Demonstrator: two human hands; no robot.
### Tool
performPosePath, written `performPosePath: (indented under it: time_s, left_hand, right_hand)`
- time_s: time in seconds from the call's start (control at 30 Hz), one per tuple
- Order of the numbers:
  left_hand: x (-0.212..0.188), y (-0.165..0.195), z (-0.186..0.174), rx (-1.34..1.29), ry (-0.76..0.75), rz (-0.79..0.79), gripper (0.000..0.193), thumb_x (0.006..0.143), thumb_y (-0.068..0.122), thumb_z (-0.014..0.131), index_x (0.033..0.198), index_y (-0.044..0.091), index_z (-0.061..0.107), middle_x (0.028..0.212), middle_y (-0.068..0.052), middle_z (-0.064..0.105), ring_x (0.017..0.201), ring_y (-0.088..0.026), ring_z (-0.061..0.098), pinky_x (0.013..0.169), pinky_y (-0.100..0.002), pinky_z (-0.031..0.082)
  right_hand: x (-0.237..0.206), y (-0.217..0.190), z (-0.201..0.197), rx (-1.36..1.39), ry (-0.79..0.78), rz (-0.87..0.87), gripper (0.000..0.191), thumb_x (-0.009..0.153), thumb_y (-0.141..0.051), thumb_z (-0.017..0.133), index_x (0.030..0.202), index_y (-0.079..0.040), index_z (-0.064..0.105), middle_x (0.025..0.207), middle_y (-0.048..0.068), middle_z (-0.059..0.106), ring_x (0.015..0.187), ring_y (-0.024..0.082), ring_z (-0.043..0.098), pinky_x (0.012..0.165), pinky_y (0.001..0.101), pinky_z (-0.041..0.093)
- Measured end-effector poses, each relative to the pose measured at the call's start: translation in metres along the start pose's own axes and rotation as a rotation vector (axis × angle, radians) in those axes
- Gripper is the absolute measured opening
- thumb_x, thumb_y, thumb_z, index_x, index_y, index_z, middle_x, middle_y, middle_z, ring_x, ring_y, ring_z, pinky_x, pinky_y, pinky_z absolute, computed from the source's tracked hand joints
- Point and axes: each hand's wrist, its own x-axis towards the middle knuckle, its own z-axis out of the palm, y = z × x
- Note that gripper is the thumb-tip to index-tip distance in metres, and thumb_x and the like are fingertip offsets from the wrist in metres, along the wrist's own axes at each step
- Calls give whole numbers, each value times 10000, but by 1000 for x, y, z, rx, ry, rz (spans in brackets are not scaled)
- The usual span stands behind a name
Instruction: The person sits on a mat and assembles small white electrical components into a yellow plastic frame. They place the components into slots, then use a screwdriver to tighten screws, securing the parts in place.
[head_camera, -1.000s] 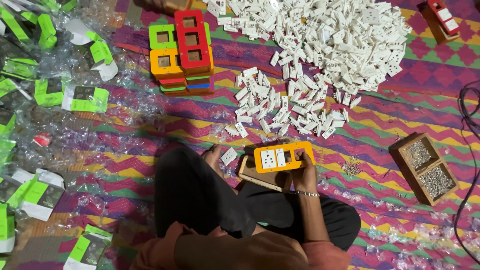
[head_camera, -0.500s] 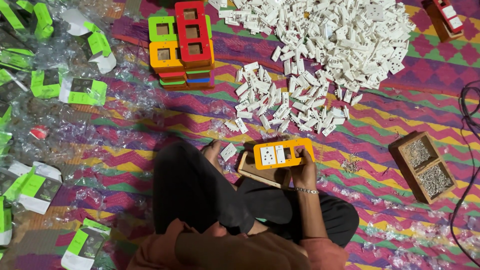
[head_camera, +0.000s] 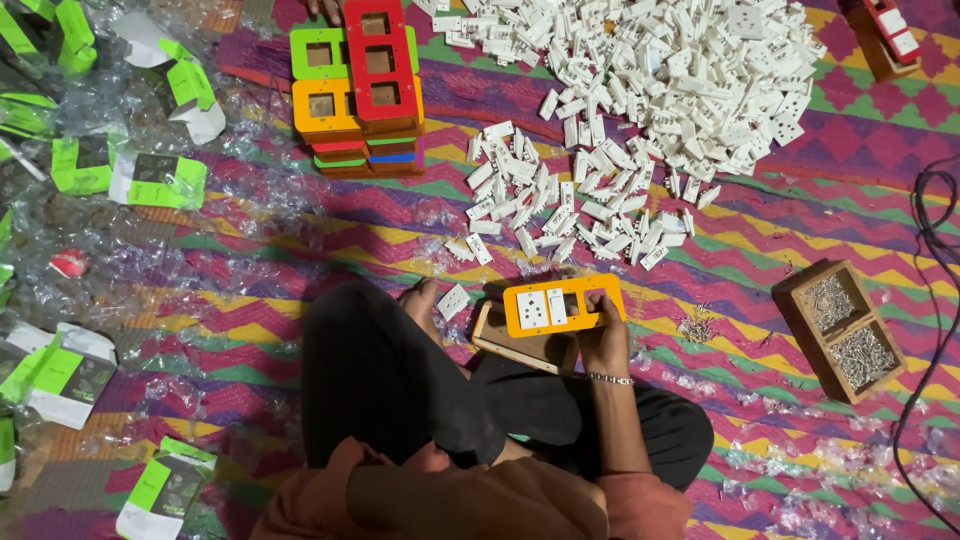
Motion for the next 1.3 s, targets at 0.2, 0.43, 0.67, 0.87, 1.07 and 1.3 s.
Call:
performPosePath:
  time_s: [0.2,0.43,0.67,0.87,1.07,1.3]
  left_hand:
    - [5,21,-11,-34,57,-46,295,1108,356,614,1159,68,644,1085,-89,694,965,-260,683,877,-354,545]
    - [6,-78,-70,815,331,-392,522,810,378,884,1159,52,671,1109,-98,712,1042,-272,701,902,-384,548]
    - [-59,-183,-93,1342,76,-609,1035,580,523,885,1403,41,482,1411,-208,485,1310,-421,401,1067,-641,260]
    - [-93,-218,-101,1259,90,-747,967,668,384,869,1477,42,463,1423,-164,509,1358,-388,429,1108,-587,313]
    - [-104,-233,-108,1251,118,-663,923,704,260,851,1498,12,449,1397,-255,549,1274,-464,534,1073,-545,429]
    - [-106,-237,-112,1241,-42,-1009,893,684,347,841,1433,22,482,1252,-260,579,1156,-487,565,995,-567,457]
  right_hand:
    - [-5,-3,9,9,23,9,243,1105,-234,447,1016,-43,569,867,56,552,834,221,587,849,409,517]
    - [-12,-6,17,10,77,73,190,1076,-230,483,1016,-71,567,875,58,606,833,241,620,849,398,506]
    - [-2,1,1,18,14,39,219,1068,-233,508,1036,-33,591,870,71,617,850,258,645,853,404,524]
    - [-7,13,19,108,106,128,216,1002,-244,602,1099,-55,634,970,100,701,847,266,666,818,395,558]
    - [-24,10,47,154,204,114,185,943,-116,691,1086,-5,653,904,120,705,773,254,701,731,353,580]
    - [-29,1,53,42,159,13,212,976,-97,632,1132,45,655,943,148,731,820,220,721,755,335,580]
